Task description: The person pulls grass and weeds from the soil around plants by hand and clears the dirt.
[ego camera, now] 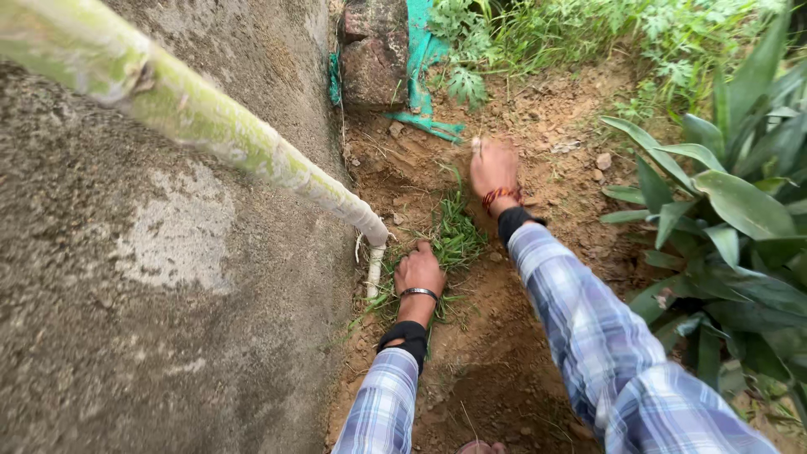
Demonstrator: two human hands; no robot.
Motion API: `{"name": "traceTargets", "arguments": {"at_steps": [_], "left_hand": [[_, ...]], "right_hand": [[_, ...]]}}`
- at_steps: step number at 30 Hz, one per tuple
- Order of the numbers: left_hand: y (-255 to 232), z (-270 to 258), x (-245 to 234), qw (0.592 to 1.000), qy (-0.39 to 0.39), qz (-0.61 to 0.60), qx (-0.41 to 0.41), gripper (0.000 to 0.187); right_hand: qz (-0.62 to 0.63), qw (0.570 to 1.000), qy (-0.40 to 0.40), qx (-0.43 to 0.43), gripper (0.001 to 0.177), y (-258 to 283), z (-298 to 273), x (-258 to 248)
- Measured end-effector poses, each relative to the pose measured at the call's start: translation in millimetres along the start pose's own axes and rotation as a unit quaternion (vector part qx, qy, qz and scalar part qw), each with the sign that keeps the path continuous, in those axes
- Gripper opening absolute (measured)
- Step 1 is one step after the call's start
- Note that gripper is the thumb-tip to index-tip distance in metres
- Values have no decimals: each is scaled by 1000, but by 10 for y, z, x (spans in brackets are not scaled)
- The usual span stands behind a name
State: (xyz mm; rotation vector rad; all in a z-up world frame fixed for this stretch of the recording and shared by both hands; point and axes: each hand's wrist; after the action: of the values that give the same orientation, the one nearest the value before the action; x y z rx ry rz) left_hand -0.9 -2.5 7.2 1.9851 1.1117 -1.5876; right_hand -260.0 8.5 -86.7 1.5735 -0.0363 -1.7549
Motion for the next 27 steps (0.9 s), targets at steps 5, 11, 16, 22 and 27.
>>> {"name": "traceTargets", "arguments": {"at_steps": [5, 11, 16, 22, 27], "left_hand": [[22, -13, 81, 1000, -25, -14, 4, 51], [131, 97, 148, 998, 4, 19, 54, 41], [-47, 198, -28, 992, 1, 21, 128, 39], [-223, 438, -135, 956, -93, -243, 133, 29], [-187, 841, -9, 855, -44, -517, 3, 27]], "right_hand": [[59, 997, 42, 11, 32, 111, -305, -204], [146, 977, 153, -6, 24, 551, -546, -941], [116, 960, 200, -159, 24, 834, -490, -1185], [74, 920, 312, -226, 35, 644, -299, -1219], [201, 936, 287, -38, 48, 470, -372, -1124]]}}
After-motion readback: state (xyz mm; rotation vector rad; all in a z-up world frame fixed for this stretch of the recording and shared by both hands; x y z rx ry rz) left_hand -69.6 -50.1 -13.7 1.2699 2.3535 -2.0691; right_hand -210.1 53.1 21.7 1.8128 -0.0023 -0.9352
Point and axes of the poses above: each hand's wrist, its own z-axis towards the middle knuckle, its own x-axis out of the palm, y = z × x, and after that the axes turned 6 degrees about -y, right-handed
